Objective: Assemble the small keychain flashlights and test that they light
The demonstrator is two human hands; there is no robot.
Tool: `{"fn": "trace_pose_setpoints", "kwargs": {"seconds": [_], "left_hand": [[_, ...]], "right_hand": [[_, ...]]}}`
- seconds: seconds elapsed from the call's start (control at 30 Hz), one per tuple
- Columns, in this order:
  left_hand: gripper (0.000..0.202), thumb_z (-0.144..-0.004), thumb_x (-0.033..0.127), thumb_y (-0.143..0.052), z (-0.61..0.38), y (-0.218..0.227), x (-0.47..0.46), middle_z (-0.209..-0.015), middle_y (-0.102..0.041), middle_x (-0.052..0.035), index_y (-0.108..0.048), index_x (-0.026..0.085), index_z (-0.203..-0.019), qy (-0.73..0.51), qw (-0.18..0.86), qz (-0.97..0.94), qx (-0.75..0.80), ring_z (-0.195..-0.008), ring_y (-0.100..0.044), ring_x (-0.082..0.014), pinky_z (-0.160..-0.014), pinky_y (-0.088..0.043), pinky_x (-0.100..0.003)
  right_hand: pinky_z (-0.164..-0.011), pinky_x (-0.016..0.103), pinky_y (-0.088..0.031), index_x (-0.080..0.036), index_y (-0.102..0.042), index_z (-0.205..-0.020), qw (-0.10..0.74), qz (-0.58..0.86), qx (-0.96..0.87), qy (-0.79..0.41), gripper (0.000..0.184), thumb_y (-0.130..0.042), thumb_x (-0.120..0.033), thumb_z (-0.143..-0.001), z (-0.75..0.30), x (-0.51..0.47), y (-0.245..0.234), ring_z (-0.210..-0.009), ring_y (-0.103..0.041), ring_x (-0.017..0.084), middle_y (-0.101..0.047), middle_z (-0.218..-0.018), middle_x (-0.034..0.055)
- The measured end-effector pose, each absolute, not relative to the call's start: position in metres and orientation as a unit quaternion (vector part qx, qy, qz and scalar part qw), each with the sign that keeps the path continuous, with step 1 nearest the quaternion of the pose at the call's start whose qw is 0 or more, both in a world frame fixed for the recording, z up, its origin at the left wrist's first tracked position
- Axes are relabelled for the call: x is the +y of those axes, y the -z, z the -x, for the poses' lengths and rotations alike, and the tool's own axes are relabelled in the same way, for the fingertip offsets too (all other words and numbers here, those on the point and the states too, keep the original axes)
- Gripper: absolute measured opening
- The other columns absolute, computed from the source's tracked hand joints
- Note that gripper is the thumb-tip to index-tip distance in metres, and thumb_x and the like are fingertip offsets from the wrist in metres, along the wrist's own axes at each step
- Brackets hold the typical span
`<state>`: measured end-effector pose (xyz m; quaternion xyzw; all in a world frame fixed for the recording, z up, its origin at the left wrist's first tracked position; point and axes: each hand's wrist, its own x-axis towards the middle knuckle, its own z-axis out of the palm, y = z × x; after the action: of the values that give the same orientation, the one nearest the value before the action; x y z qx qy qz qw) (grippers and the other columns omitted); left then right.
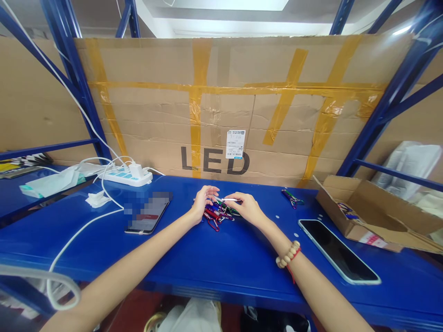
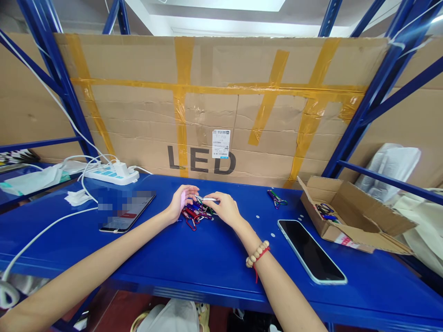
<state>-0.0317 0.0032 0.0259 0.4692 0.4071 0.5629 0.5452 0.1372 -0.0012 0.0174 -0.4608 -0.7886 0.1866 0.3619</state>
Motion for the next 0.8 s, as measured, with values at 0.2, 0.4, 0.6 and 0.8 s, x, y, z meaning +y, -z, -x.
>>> {"fn": "trace_pose_setpoints", "kwargs": {"seconds": [0.2,0.4,0.6,0.8], "left_hand": [[0.029,-0.068,0.035,-0.043,0.0317,-0.0269,0.0030,-0.069,-0.058,-0.0047,-0.061,0.013,-0.070,-0.566,0.541,-0.466,0.412,-0.058,-0.052,-0.0116,-0.052,-0.036,-0.022],[0.029,-0.069,0.035,-0.043,0.0321,-0.0262,0.0034,-0.069,-0.059,-0.0044,-0.062,0.013,-0.070,-0.572,0.531,-0.467,0.416,-0.059,-0.052,-0.0116,-0.054,-0.037,-0.022],[0.030,-0.069,0.037,-0.044,0.0323,-0.0263,0.0041,-0.069,-0.058,-0.0042,-0.062,0.012,-0.071,-0.566,0.539,-0.468,0.413,-0.058,-0.051,-0.0115,-0.053,-0.036,-0.022],[0.030,-0.069,0.036,-0.043,0.0324,-0.0279,0.0038,-0.068,-0.058,-0.0038,-0.061,0.013,-0.071,-0.563,0.544,-0.466,0.413,-0.058,-0.051,-0.0116,-0.053,-0.035,-0.022]], "right_hand": [[-0.081,0.029,-0.045,-0.024,-0.069,-0.098,0.358,0.444,-0.796,-0.202,0.029,-0.045,-0.036,-0.087,-0.1362,0.0014,-0.0161,-0.093,-0.061,0.018,-0.068,-0.102,0.0018],[-0.079,0.027,-0.044,-0.023,-0.069,-0.091,0.372,0.462,-0.779,-0.201,0.028,-0.043,-0.035,-0.086,-0.1360,0.0019,-0.0176,-0.088,-0.061,0.018,-0.070,-0.096,0.0005],[-0.065,0.026,-0.043,-0.020,-0.068,-0.086,0.346,0.480,-0.787,-0.174,0.037,-0.038,-0.041,-0.088,-0.1368,0.0013,-0.0166,-0.075,-0.060,0.017,-0.069,-0.081,0.0012],[-0.073,0.026,-0.043,-0.023,-0.069,-0.090,0.362,0.458,-0.790,-0.187,0.029,-0.046,-0.041,-0.085,-0.1379,-0.0001,-0.0174,-0.085,-0.061,0.017,-0.070,-0.095,0.0005]]}}
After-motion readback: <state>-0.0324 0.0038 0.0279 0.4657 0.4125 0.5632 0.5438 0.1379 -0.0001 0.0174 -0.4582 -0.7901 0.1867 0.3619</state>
